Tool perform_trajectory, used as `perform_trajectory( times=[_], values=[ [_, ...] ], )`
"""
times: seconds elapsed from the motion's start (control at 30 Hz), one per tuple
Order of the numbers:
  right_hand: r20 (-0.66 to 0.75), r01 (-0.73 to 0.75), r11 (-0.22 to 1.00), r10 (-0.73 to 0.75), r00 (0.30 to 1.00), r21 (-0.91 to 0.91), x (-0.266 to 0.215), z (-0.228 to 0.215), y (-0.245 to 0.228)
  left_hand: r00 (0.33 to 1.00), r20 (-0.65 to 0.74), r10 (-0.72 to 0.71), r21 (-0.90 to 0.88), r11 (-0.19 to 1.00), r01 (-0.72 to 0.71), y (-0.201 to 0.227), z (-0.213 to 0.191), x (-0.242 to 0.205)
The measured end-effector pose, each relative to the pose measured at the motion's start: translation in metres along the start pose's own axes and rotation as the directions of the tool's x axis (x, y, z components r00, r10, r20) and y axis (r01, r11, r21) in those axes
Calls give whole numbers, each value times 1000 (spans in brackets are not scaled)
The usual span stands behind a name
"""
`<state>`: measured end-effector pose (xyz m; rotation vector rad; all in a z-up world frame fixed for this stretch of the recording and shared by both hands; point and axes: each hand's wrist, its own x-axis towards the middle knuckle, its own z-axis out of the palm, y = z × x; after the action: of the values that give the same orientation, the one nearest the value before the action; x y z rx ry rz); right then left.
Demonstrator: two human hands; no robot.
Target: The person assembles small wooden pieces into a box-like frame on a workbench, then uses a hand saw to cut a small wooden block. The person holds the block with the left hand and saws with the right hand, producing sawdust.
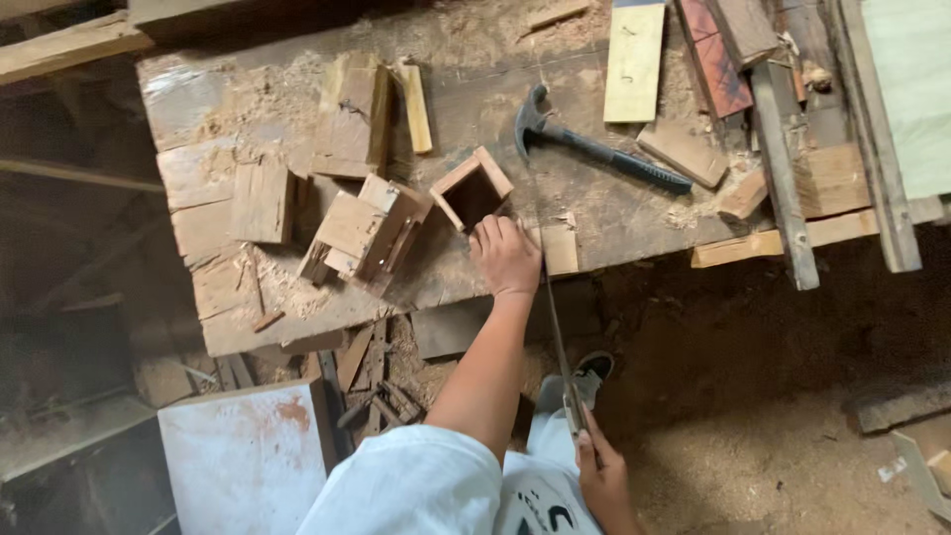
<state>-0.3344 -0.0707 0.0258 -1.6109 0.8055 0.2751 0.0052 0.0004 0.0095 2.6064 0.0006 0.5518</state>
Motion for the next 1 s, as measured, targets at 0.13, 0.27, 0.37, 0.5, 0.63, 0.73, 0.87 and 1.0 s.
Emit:
perform_trajectory(
  times=[0.13, 0.27, 0.37, 0.5, 0.63, 0.73, 0.87, 1.0],
  values=[
    [-11, 68, 997, -67, 998, 39, -10, 0, -9, 997, 80, -14, -79, 997, 21, 2, -6, -5],
    [-103, 497, 860, -508, 855, -116, 9, 6, -66, 998, 56, -12, -28, 1000, 14, -4, -3, -2],
    [-80, 435, 900, -434, 897, -3, 37, 10, -108, 994, 103, -36, -18, 999, 38, -2, 1, -12],
    [9, 378, 924, -379, 925, 66, 82, 18, -146, 997, 57, -47, 2, 999, 47, 0, 4, -6],
    [48, 303, 934, -317, 947, 189, 95, 27, -154, 998, 41, -50, -4, 999, 50, 0, 3, -2],
    [40, 291, 937, -304, 952, 192, 94, 29, -152, 998, 37, -42, -17, 999, 42, -1, 1, -4],
    [26, 273, 948, -280, 960, 163, 92, 29, -152, 999, 19, -37, -16, 999, 37, 2, 1, -4],
    [22, 267, 943, -276, 961, 199, 93, 32, -155, 997, 55, -46, -67, 997, 50, 0, -1, -3]
  ],
)
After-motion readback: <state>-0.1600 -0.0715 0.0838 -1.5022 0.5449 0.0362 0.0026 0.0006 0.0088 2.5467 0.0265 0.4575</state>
